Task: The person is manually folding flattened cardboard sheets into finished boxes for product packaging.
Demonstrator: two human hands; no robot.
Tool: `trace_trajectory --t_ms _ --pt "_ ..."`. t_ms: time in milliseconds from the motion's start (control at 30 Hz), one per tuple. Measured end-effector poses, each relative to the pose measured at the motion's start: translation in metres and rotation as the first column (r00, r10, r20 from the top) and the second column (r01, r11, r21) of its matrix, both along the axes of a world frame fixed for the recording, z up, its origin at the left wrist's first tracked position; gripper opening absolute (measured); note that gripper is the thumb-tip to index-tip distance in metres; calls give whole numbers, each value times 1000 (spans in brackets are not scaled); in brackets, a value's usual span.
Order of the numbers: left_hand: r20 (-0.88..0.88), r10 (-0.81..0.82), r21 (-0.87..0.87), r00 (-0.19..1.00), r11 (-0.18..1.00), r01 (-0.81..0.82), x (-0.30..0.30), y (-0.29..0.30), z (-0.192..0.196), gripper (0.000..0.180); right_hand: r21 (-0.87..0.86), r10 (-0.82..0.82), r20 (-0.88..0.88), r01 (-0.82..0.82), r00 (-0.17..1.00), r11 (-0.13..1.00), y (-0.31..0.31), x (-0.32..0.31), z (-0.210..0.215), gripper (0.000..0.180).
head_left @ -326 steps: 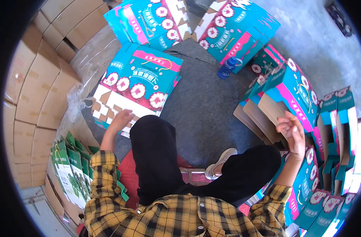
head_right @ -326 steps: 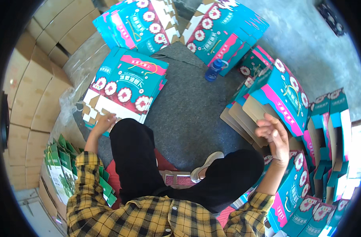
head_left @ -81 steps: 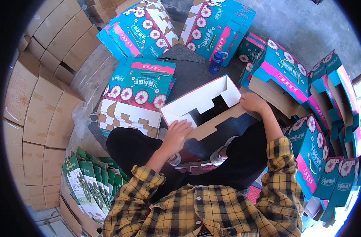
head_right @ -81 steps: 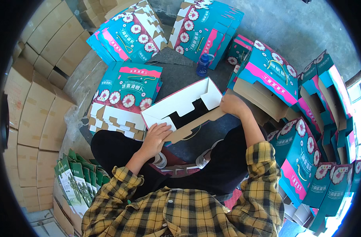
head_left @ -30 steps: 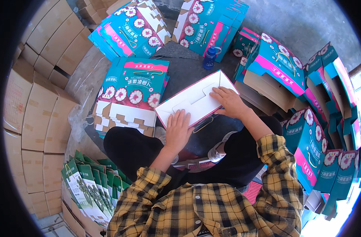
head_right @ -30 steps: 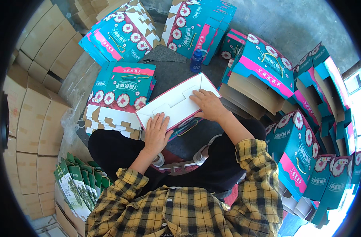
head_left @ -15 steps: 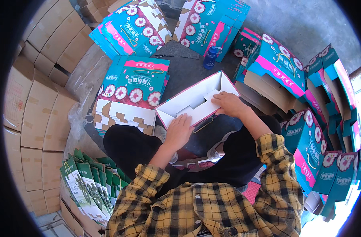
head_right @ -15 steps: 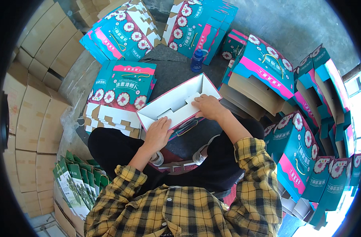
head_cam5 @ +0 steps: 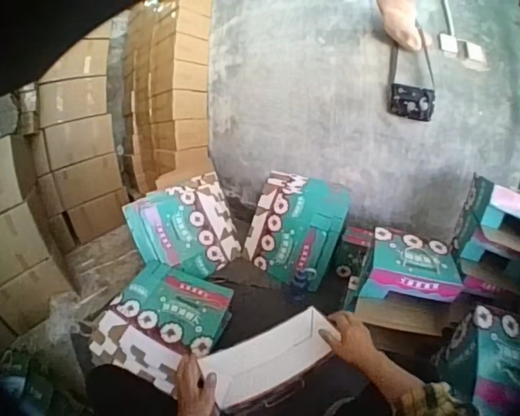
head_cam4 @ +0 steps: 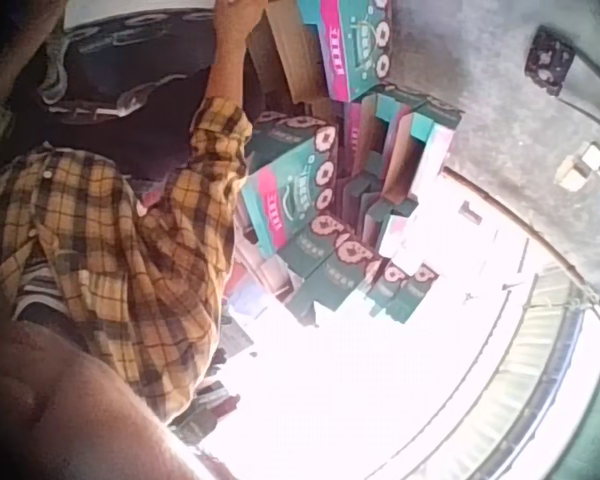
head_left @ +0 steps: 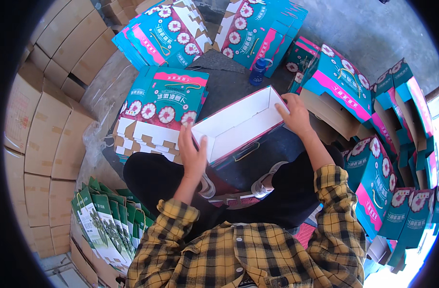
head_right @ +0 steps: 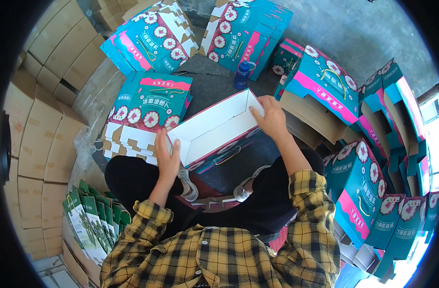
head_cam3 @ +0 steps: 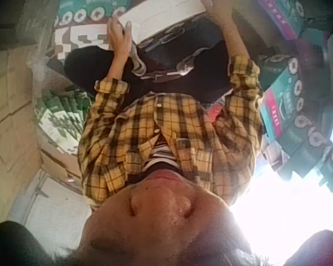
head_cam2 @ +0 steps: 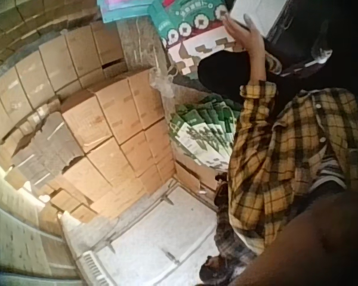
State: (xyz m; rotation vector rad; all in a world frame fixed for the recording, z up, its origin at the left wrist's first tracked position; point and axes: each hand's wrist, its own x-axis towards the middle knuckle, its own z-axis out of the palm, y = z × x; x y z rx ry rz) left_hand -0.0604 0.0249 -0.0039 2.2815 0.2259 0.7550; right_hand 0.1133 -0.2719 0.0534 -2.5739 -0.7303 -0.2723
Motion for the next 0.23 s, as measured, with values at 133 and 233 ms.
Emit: trace_trajectory --t_ms 133,233 --pt "-126 -155 -828 980 560 -18 16 36 -60 61 195 -194 -332 268 923 943 -13 33 -37 65" --pt "-243 -224 -925 944 346 -156 15 56 -79 59 250 -60 -676 305 734 919 -14 42 -36 74"
